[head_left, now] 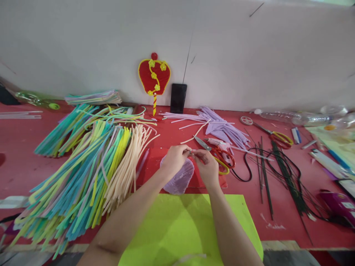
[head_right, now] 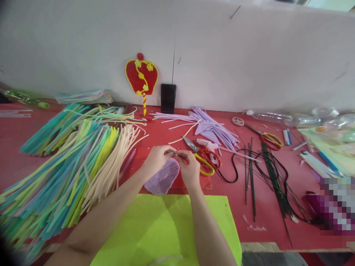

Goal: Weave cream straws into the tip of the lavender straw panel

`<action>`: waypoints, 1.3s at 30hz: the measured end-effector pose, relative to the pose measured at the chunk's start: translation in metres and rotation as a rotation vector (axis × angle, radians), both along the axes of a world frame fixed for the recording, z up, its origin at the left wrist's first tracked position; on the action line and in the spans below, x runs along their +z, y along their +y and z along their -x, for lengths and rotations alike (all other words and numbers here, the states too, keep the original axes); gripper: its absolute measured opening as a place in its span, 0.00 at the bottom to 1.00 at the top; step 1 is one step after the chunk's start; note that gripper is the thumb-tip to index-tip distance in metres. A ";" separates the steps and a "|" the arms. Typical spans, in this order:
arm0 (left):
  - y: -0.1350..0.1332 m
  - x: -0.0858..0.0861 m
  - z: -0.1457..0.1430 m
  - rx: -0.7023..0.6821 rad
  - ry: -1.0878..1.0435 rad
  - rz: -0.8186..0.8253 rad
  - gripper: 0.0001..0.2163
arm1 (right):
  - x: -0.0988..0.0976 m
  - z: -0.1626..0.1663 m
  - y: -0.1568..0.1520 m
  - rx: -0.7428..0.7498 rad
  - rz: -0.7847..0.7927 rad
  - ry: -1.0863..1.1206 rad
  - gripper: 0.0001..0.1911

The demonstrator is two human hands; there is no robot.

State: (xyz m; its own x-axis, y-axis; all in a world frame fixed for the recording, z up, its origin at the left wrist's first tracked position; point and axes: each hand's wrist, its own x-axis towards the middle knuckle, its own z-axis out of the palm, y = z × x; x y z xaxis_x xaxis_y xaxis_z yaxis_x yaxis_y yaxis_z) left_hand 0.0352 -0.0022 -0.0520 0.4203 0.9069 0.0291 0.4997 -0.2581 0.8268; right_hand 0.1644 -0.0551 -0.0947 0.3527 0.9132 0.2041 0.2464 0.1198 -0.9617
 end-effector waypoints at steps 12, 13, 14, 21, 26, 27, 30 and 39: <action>-0.017 -0.011 0.035 0.180 0.128 -0.104 0.15 | -0.005 -0.014 0.019 -0.026 0.139 0.111 0.13; -0.022 -0.016 0.037 0.167 0.191 -0.174 0.16 | -0.006 -0.013 0.021 0.008 0.154 0.104 0.13; -0.027 -0.021 0.037 0.138 0.245 -0.227 0.17 | -0.007 -0.012 0.024 0.044 0.163 0.097 0.13; -0.040 -0.051 0.035 0.088 0.410 -0.356 0.18 | -0.014 0.006 0.032 0.156 0.207 0.058 0.11; -0.039 -0.051 0.037 0.107 0.420 -0.320 0.19 | -0.019 0.004 0.033 0.151 0.211 0.030 0.10; -0.039 -0.050 0.038 0.119 0.421 -0.318 0.19 | -0.020 0.003 0.033 0.156 0.212 0.035 0.09; -0.041 -0.051 0.038 0.152 0.412 -0.317 0.20 | -0.020 0.003 0.033 0.196 0.217 0.053 0.08; -0.032 -0.053 0.043 0.248 0.381 -0.301 0.13 | -0.018 0.011 0.028 0.273 0.256 -0.008 0.07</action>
State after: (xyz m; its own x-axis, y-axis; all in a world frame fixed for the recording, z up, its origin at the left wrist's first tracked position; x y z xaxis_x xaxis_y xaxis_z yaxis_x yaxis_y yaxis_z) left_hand -0.0074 -0.0339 -0.1050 0.2267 0.9552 0.1900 0.8257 -0.2920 0.4827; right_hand 0.1534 -0.0275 -0.1130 0.0887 0.9952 -0.0416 0.2467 -0.0624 -0.9671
